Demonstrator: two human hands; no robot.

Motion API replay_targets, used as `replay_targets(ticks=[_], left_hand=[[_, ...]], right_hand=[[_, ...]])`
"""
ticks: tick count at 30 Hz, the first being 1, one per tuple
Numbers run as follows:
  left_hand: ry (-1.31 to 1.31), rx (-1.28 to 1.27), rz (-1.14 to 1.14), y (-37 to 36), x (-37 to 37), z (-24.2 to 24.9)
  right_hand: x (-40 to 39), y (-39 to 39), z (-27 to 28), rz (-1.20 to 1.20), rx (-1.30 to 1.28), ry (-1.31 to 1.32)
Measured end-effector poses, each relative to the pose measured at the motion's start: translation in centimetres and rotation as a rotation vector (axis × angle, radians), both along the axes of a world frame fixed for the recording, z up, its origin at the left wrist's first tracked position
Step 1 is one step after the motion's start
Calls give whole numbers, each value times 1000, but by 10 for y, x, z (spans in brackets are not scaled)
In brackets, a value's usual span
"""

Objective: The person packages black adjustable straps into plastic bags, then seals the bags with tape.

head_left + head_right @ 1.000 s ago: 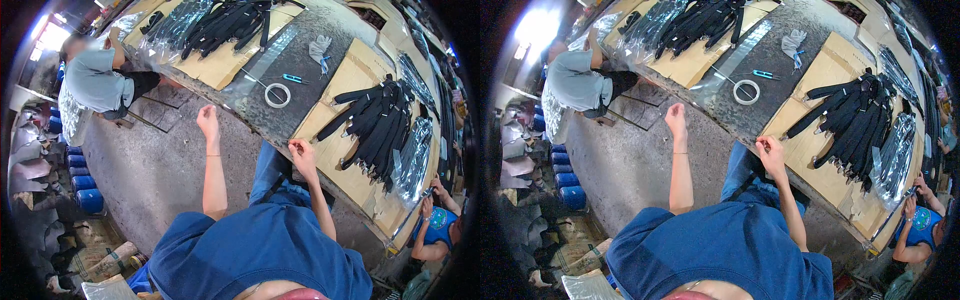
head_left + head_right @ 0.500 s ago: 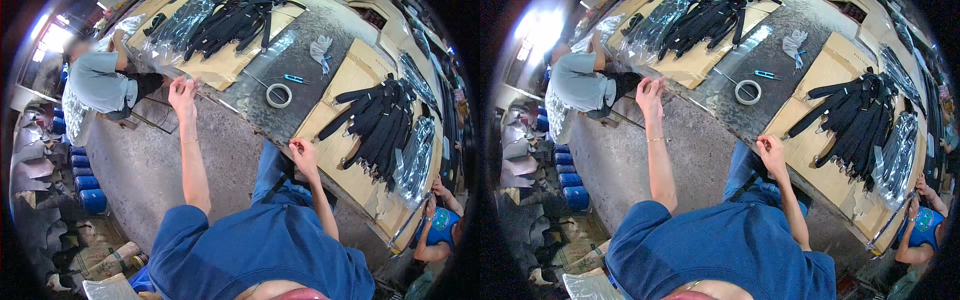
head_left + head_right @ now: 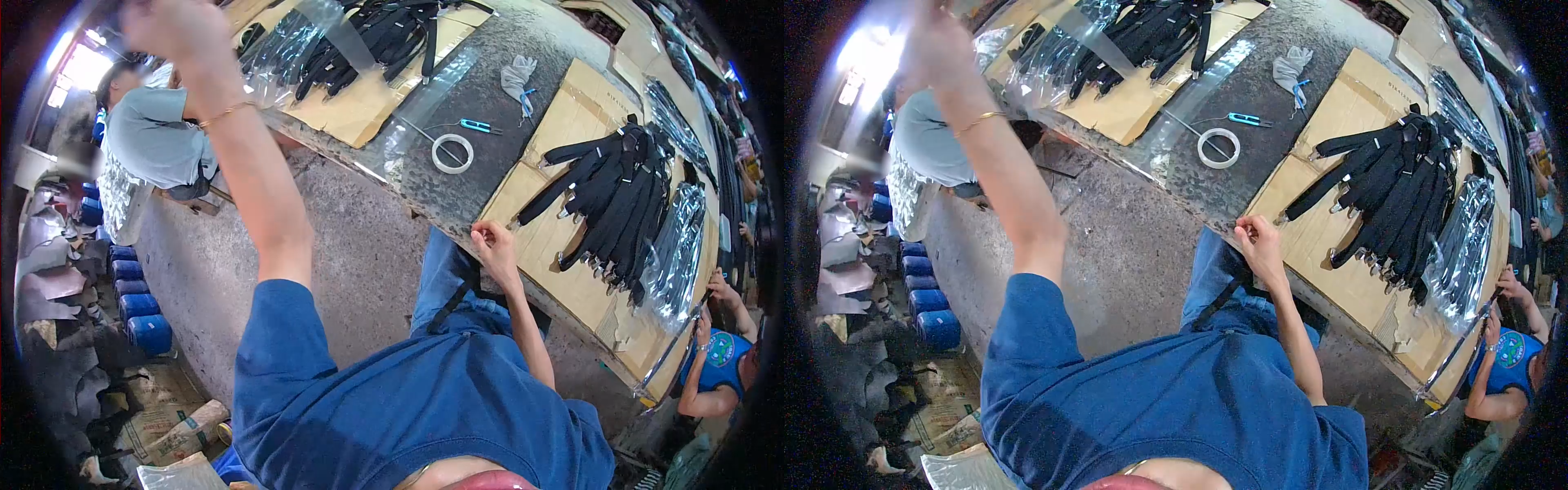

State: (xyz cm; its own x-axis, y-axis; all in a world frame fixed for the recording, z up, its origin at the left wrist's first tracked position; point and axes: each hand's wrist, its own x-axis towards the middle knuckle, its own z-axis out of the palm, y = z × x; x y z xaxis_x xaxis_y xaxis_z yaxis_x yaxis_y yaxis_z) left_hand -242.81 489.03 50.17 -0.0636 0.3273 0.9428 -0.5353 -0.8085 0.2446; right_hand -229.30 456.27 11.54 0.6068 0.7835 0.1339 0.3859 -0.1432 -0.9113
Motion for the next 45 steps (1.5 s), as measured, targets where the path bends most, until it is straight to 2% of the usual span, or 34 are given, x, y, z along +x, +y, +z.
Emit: replay_targets(ticks=[4,5,6,7,8,10,11,12,13,14,16,17,19,20,22,23,26,28,30,34,37,39,42,45], left_hand=[[125,350,520,11,-83,45],[-134,-95,296,-87,-49,43],[354,401,-128,-42,-83,64],[338,216,-500,-66,-86,46],[343,217,-506,-93,-87,20],[568,37,-101,-142,-84,-42],[880,19,-362,-152,-81,-63],[1077,-73,-339,-171,-65,-83],[1218,-287,-357,-183,-51,-110],[1206,-454,-397,-193,-38,-136],[1116,-483,-206,-211,-20,-185],[1127,-469,-240,-216,-15,-198],[1071,-566,-132,-231,-9,-219],[1071,-565,-153,-235,-3,-225],[1008,-969,-413,-242,2,-236],[1061,-1014,-540,-238,2,-245],[1138,-1076,-658,-231,11,-266],[1189,-1043,-638,-229,16,-273],[1191,-984,-569,-229,22,-275],[1225,-965,-569,-228,27,-282],[1169,-985,-587,-229,31,-298],[1018,-1063,-559,-235,37,-305],[1029,-1167,-684,-240,40,-318],[1085,-1173,-640,-237,43,-335]], right_hand=[[0,-1,1,3,15,23],[2,-2,0,9,8,130],[2,-3,-1,14,3,238],[0,-3,6,10,4,243],[-4,-2,25,67,60,276],[-17,1,74,199,250,309],[-24,6,101,275,387,306],[-30,8,121,267,391,312],[-38,8,136,387,452,399],[-44,9,143,501,521,481],[-59,5,135,399,457,573],[-60,2,128,321,388,650],[-53,-11,96,256,304,718],[-48,-15,90,234,222,790],[-47,-24,84,147,258,805],[-45,-30,79,144,248,823],[-36,-41,69,147,215,816],[-31,-48,67,195,96,748],[-29,-51,65,182,115,763],[-26,-52,62,131,154,773],[-22,-51,59,124,178,768],[-20,-49,55,66,198,783],[-18,-46,43,-28,215,780],[-12,-45,39,-46,170,740]])
